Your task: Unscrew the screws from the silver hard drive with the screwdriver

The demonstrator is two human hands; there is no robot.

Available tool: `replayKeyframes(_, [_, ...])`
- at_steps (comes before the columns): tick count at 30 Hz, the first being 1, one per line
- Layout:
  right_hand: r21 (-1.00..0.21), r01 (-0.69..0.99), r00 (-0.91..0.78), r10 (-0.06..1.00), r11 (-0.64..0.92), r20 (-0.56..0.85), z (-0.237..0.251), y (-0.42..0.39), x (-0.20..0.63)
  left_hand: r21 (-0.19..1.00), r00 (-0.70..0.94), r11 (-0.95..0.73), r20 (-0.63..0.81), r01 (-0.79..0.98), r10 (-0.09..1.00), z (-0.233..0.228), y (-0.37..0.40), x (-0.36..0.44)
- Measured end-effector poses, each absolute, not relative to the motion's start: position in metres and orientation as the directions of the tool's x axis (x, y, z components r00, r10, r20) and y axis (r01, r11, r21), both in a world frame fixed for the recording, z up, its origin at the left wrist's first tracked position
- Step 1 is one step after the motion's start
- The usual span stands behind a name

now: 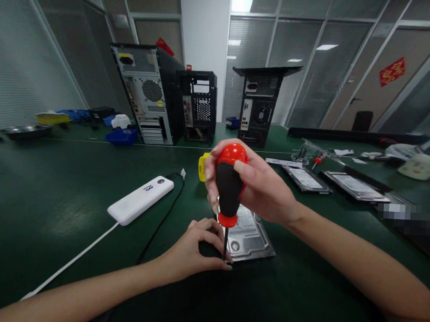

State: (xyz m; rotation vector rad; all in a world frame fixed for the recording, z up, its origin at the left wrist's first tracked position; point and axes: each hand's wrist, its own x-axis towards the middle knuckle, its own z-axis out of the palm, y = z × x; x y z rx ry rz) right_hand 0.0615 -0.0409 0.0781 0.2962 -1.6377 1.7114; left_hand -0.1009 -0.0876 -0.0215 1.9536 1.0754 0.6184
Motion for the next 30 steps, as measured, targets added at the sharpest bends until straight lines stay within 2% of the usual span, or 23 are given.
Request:
replayKeyframes(5, [-0.758,-0.645,-0.707,0.301,0.097,0.641,0.075,-0.040,0.061,0.836,0.527,-0.325,0.051,0.443,0.849,-0.024,-0.087,-0.101])
replayKeyframes(10, [-0.777,-0.624,-0.717,0.332,0.088,0.613,0.077,-0.043,0.063,0.826,0.527,-0.337,0.058,0.451,0.848,-0.026,-0.087,-0.102])
replayKeyframes(18, [-0.820,-0.561,-0.760,0.324,0.112,0.564,0.084,-0.041,0.069,0.844,0.521,-0.314,0.048,0.436,0.852,-0.024,-0.087,-0.103])
replayKeyframes(23, [-0.764,-0.637,-0.706,0.318,0.105,0.632,0.082,-0.039,0.065,0.846,0.482,-0.305,0.065,0.438,0.874,-0.027,-0.086,-0.104])
replayKeyframes(30, [-0.784,-0.617,-0.734,0.310,0.067,0.604,0.079,-0.043,0.064,0.846,0.463,-0.307,0.081,0.437,0.883,-0.032,-0.087,-0.105])
